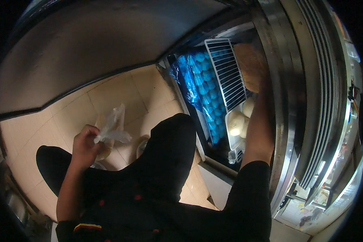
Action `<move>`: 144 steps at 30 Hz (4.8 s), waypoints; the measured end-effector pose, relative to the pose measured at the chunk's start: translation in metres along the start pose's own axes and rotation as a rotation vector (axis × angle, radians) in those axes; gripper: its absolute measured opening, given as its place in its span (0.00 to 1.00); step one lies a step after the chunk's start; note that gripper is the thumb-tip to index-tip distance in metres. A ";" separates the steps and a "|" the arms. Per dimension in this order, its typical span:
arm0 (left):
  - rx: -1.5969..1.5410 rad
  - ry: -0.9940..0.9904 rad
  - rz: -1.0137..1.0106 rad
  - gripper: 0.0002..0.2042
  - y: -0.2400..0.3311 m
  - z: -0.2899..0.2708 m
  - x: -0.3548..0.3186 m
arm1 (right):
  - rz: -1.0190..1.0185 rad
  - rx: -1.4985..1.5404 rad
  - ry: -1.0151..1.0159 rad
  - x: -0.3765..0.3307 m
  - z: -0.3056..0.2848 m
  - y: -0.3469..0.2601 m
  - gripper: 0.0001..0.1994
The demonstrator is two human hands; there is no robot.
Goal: The person rolls dough pieces into elongated shapes, sprinkles chopped nuts onto them, folds the dough, and places the formed pieces on a baking tray. The person also retrieves a container of dark filling from a refrigerator and sprinkles it onto another dough piece.
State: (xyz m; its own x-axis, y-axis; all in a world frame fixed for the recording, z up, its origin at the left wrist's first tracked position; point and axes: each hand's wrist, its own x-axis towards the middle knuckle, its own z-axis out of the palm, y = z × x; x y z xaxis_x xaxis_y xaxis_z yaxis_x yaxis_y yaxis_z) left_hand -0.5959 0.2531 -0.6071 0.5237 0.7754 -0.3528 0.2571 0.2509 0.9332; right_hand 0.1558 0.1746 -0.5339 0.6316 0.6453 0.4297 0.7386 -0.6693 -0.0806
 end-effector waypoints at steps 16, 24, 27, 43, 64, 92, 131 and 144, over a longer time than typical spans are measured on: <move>-0.155 0.133 -0.051 0.20 -0.002 0.001 0.008 | -0.320 -0.776 0.135 0.008 0.001 -0.040 0.20; -0.576 -0.074 -0.167 0.20 0.006 0.003 0.025 | -0.292 0.281 0.331 -0.173 -0.068 -0.208 0.15; -0.916 -0.150 -0.270 0.19 0.023 0.012 0.031 | -0.433 0.622 0.238 -0.246 -0.082 -0.272 0.12; -0.789 0.189 -0.319 0.26 0.035 0.049 0.034 | -0.610 0.352 -0.180 -0.226 -0.089 -0.295 0.28; -0.700 0.312 -0.393 0.27 -0.029 0.018 0.014 | 0.341 0.485 -0.198 -0.070 -0.044 0.014 0.28; -0.626 0.329 -0.386 0.29 -0.035 0.009 0.011 | 0.521 1.621 -0.371 -0.051 -0.009 -0.124 0.31; -0.580 0.184 -0.146 0.32 0.053 0.021 -0.009 | 0.370 0.686 0.143 -0.032 -0.035 0.021 0.36; -0.668 -0.010 -0.109 0.31 0.088 0.017 -0.015 | 0.490 1.923 0.244 -0.137 -0.098 -0.050 0.38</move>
State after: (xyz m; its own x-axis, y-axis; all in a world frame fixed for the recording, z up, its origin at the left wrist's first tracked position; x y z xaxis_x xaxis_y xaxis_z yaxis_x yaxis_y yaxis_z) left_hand -0.5671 0.2538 -0.5212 0.5317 0.7206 -0.4450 -0.2464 0.6344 0.7327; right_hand 0.0095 0.0838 -0.5009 0.9045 0.3983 0.1524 -0.1111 0.5651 -0.8175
